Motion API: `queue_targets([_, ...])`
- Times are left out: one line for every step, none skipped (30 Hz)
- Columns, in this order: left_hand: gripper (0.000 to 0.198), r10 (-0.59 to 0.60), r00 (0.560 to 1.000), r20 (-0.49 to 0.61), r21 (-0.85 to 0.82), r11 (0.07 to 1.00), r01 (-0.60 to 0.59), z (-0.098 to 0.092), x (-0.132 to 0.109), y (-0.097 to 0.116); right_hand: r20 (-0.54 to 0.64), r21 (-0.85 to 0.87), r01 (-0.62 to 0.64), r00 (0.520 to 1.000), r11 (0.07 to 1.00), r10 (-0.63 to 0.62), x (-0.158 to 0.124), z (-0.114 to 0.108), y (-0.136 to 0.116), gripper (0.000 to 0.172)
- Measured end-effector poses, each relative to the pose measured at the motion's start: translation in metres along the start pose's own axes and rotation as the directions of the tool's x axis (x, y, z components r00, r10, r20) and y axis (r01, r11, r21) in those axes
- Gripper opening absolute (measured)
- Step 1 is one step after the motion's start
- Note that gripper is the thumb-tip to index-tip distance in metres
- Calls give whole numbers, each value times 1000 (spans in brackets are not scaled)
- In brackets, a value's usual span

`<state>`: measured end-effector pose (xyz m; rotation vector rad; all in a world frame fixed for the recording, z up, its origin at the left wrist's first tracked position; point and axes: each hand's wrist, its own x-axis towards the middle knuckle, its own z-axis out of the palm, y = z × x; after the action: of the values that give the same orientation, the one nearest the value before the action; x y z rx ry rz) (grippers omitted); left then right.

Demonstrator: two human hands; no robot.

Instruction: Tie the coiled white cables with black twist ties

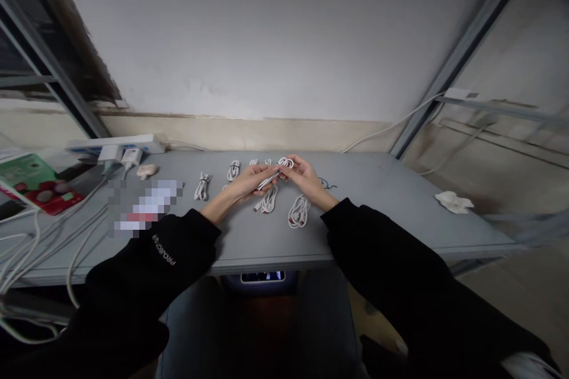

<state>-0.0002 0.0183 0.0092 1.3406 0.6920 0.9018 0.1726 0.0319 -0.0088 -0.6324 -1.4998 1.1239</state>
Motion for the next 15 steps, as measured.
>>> queue_targets([35, 13, 1000, 8, 23, 1000, -13, 1, 0, 0, 4, 10, -10, 1000, 1000, 10, 0, 0, 0, 37])
queue_targets([35, 23, 1000, 14, 48, 999, -24, 1, -1, 1, 8, 12, -21, 1000, 1000, 21, 0, 0, 0, 37])
queue_targets([35, 33, 999, 19, 72, 997, -35, 1, -1, 1, 13, 9, -35, 999, 999, 35, 1, -1, 0, 36])
queue_targets([35, 43, 999, 20, 95, 994, -45, 2, -2, 2, 14, 4, -49, 999, 999, 49, 1, -1, 0, 36])
queue_targets([36, 51, 999, 19, 117, 992, -53, 2, -2, 2, 14, -1, -63, 998, 998, 63, 1, -1, 0, 35])
queue_targets([37, 57, 998, 17, 139, 989, -59, 1, -2, 2, 12, -4, -75, 997, 997, 75, 1, -1, -1, 35])
queue_targets([37, 61, 998, 17, 162, 985, -63, 1, -1, 2, 11, -3, -87, 996, 996, 87, 1, -1, -1, 35])
queue_targets([38, 64, 998, 17, 186, 980, -66, 0, -1, 2, 11, 1, -97, 995, 995, 97, 1, -1, -1, 35])
queue_targets([39, 67, 998, 18, 209, 975, -69, -1, -1, 2, 14, 6, -104, 994, 995, 104, 1, -1, -1, 35])
queue_targets([40, 72, 997, 16, 231, 970, -74, -1, -1, 2, 17, 12, -108, 994, 994, 108, 1, 0, -1, 35])
queue_targets([40, 81, 997, 9, 251, 965, -80, -1, -1, 2, 16, 17, -110, 994, 994, 110, 1, 0, -1, 35])
queue_targets([40, 91, 996, -2, 270, 959, -87, -1, -2, 3, 11, 22, -111, 994, 994, 110, 1, 0, -1, 35])
queue_targets([39, 101, 995, -16, 288, 953, -92, 0, -3, 4, 3, 25, -112, 994, 993, 112, 1, 0, 0, 36])
queue_targets([39, 110, 993, -30, 307, 947, -96, 0, -3, 4, -5, 25, -115, 993, 993, 115, 2, 0, 0, 38])
queue_targets([39, 116, 992, -42, 327, 940, -96, 1, -4, 5, -13, 22, -120, 993, 993, 120, 2, 0, 1, 39])
